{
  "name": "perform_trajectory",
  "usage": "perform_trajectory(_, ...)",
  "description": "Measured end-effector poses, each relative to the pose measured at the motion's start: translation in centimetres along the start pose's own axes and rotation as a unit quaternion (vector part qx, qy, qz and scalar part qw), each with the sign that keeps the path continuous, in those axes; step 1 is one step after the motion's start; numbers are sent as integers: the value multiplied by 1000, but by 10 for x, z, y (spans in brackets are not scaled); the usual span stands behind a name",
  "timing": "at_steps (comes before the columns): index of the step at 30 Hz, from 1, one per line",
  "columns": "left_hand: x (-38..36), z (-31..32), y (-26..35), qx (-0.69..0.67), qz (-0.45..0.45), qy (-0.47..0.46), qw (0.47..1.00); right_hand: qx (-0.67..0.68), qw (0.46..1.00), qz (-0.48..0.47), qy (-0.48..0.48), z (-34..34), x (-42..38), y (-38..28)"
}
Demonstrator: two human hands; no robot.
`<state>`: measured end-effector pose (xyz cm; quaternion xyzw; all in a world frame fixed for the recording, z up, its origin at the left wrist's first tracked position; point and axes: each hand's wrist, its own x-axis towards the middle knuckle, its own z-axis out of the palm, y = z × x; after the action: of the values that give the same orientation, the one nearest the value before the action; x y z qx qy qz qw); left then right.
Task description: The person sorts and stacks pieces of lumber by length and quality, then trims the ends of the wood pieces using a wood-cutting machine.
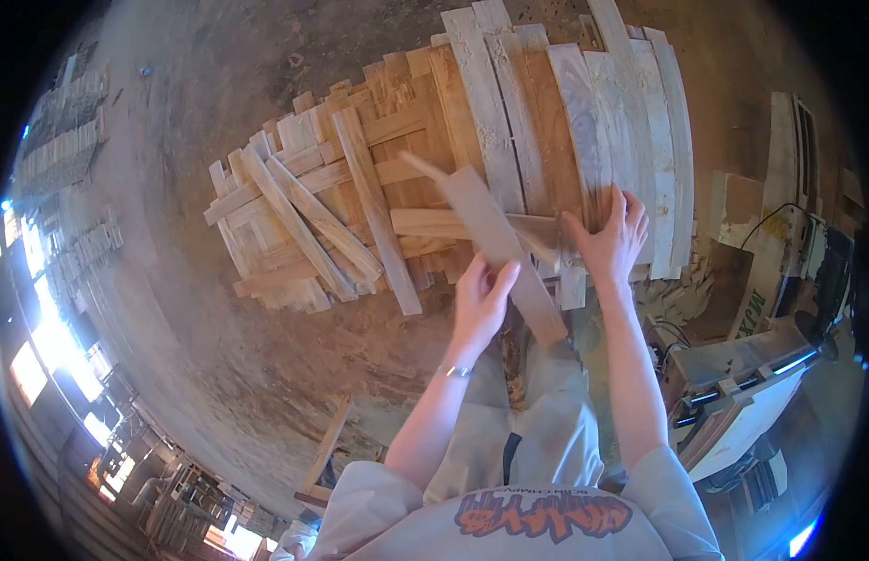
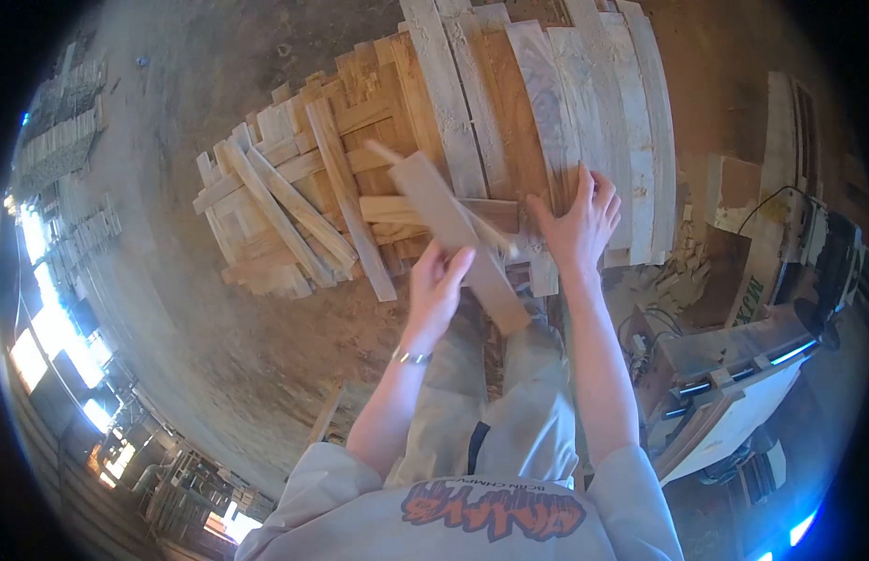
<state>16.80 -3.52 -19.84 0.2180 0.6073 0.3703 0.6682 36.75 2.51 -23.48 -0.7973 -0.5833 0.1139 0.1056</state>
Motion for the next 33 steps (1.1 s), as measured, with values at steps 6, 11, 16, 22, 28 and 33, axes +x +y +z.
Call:
perform_trajectory(6, 51, 8, -33, 10, 33, 77, 996, 86, 996, 9, -24, 10, -2, 19)
perform_trajectory(11, 58, 5, -37, -79, 35, 115, 990, 254, 956, 69, -133, -7, -1, 33)
perform_trajectory(16, 61, -4, -21, -68, -35, 127, 989, 296, 926, 164, -170, -9, -23, 45)
perform_trajectory(22, 57, 5, -34, -57, -47, 329, 941, 516, 805, 214, -199, -10, -45, 41)
perform_trajectory(28, 58, -9, -58, -327, -73, 292, 896, 692, 546, 356, -311, -11, -72, 54)
perform_trajectory(33, 65, -46, -62, -375, -190, 195, 886, 795, 405, 339, -299, -36, -74, 30)
